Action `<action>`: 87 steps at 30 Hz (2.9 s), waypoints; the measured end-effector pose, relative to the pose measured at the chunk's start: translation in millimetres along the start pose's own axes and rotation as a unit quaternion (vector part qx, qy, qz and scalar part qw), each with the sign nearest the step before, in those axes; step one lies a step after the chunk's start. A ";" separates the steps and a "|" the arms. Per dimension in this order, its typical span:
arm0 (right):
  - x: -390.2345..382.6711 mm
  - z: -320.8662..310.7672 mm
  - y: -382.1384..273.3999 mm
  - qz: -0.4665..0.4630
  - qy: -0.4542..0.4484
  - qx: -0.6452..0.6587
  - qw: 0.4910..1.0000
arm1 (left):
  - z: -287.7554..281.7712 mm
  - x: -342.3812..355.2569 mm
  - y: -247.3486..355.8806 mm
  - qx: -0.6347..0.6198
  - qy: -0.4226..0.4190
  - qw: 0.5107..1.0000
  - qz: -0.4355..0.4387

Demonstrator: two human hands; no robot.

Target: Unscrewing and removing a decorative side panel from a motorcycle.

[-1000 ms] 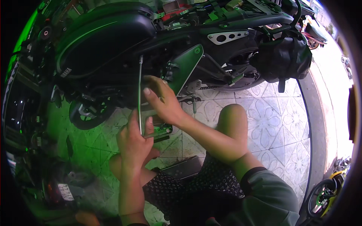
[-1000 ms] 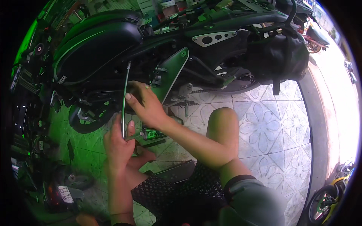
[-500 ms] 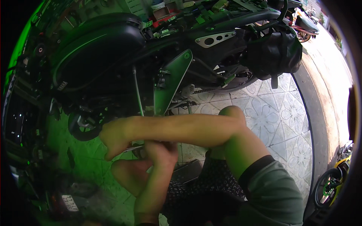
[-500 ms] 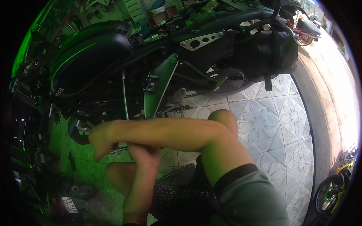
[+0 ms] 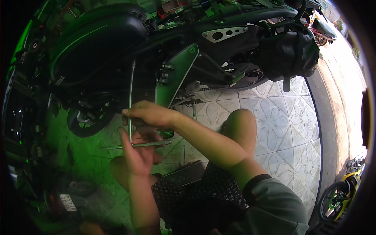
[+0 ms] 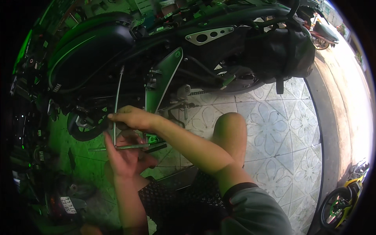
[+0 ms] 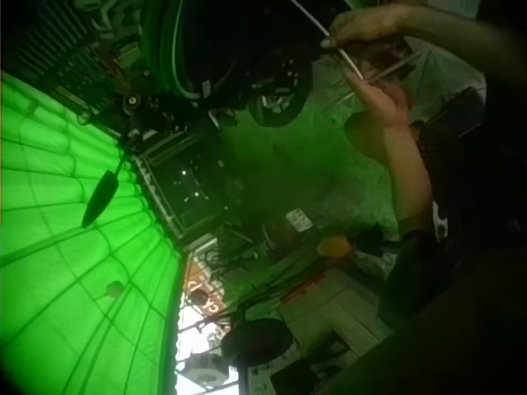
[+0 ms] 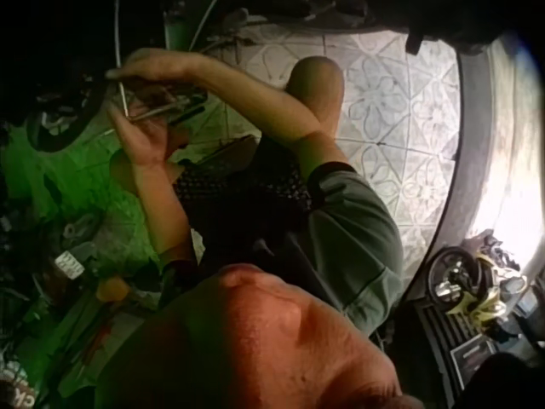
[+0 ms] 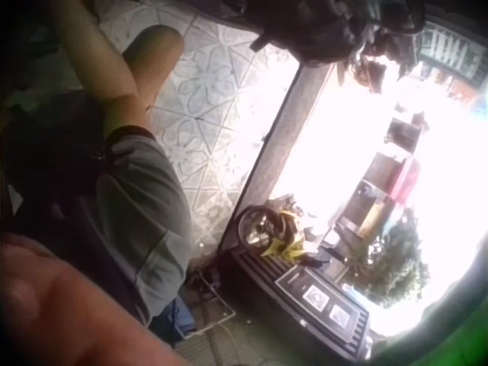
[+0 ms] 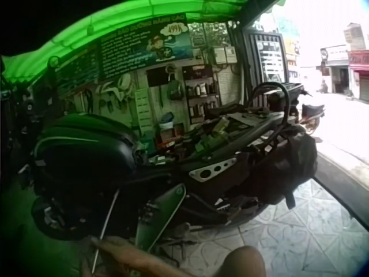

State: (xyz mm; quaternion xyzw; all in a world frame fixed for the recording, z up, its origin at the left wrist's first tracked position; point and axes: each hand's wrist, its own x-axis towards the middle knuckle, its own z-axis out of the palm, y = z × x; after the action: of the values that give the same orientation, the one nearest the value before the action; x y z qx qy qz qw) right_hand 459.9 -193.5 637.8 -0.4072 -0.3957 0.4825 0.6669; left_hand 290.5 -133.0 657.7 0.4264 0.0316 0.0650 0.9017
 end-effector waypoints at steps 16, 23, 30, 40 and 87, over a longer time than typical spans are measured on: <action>28.1 24.0 22.4 -0.026 0.007 0.191 0.981 | 26.6 -66.8 -5.1 0.110 0.307 0.932 0.161; 17.2 17.9 19.2 -0.026 -0.016 0.170 0.985 | 5.9 -90.0 6.1 0.209 0.421 0.839 0.272; 10.4 4.4 23.9 -0.017 -0.012 0.169 0.985 | -2.9 -83.2 27.7 0.264 0.447 0.784 0.341; 3.0 -12.0 31.8 -0.003 0.029 0.147 0.989 | -6.3 -13.7 98.2 0.557 0.344 0.715 0.245; -32.1 -27.3 19.2 0.058 0.154 -0.034 0.986 | -22.0 231.6 38.4 0.317 0.289 0.901 0.061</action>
State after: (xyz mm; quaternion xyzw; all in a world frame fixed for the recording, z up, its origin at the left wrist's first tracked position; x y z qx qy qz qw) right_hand 471.8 -225.0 606.1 -0.5211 -0.2801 0.4384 0.6766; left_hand 513.7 -58.7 673.0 0.6531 0.2837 0.2272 0.6643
